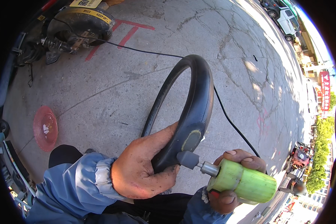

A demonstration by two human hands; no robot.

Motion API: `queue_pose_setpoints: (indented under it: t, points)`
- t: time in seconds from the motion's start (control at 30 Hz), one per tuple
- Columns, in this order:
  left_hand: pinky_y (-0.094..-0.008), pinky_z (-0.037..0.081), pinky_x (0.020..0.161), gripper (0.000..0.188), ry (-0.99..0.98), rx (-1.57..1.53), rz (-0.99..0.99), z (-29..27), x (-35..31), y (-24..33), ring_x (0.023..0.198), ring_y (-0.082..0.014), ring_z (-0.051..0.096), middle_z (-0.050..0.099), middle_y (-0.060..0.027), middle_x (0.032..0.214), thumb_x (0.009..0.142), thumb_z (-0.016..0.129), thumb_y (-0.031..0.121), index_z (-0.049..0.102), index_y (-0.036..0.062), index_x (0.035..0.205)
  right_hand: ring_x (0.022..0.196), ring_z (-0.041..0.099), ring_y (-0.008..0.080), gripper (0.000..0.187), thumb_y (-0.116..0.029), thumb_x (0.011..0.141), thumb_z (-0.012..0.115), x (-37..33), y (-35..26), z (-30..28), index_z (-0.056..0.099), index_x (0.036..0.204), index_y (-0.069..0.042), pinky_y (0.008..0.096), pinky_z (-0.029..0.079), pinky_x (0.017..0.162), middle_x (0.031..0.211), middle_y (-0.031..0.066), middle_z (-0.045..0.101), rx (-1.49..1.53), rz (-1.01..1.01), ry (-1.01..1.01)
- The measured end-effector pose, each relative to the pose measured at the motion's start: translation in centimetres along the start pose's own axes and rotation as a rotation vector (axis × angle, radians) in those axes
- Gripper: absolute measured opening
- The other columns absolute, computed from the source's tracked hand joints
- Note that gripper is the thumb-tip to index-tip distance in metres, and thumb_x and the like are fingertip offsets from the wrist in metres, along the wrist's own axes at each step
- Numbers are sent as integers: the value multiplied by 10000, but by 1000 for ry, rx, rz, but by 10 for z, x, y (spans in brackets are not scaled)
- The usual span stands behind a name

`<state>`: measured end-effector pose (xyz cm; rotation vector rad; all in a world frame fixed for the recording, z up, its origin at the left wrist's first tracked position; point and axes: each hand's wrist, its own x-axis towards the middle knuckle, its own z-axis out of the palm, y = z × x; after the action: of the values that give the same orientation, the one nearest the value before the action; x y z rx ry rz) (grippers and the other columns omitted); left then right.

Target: The person uses a green rotary tool to grind the surface of a black bicycle tire held in the left hand. The person moves the tool along the tire's circumference, focusing on a specific area, while standing on a paved outdoor surface.

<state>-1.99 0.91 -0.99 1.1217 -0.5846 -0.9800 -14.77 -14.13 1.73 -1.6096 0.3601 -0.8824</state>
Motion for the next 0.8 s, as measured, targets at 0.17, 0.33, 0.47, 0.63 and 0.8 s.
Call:
queue_pose_setpoints:
  t: [0.17, 0.33, 0.47, 0.63, 0.8]
  points:
    - [-240, 484, 768, 653, 9, 28, 19, 0, 0, -2, 870, -98, 587, 634, -95, 1031, 795, 587, -65, 371, -68, 1411, 918, 660, 286, 679, -324, 694, 852, 3, -3, 0, 430, 1098, 21, 371, 536, 836, 949, 234, 634, -22, -2, -13]
    - [-194, 451, 621, 748, 6, 57, 77, 2, -1, 1, 701, -39, 525, 569, -65, 982, 814, 508, -65, 231, -13, 1507, 901, 660, 280, 698, -348, 683, 870, 3, -3, -2, 437, 1099, 9, 365, 535, 822, 936, 230, 633, -25, 6, 78]
    - [-192, 456, 647, 741, 17, 7, 60, 3, 1, 4, 720, -43, 529, 593, -78, 1009, 812, 504, -81, 250, -9, 1504, 897, 660, 274, 714, -362, 676, 881, 3, -1, -5, 440, 1101, 5, 360, 536, 812, 931, 229, 635, -26, -32, 134]
    - [-192, 452, 645, 740, 15, -11, 41, 2, -1, 4, 716, -42, 525, 602, -79, 1007, 810, 502, -89, 254, -10, 1502, 905, 659, 271, 717, -359, 679, 878, 1, -2, 1, 438, 1109, 8, 351, 540, 804, 942, 234, 638, -1, -6, 114]
    - [-233, 467, 755, 659, 14, -32, -17, 2, -1, 3, 844, -82, 556, 613, -91, 1013, 813, 551, -63, 330, -49, 1433, 920, 660, 275, 711, -320, 677, 879, 1, -2, -3, 431, 1118, 11, 354, 539, 826, 973, 252, 642, 0, 4, 5]
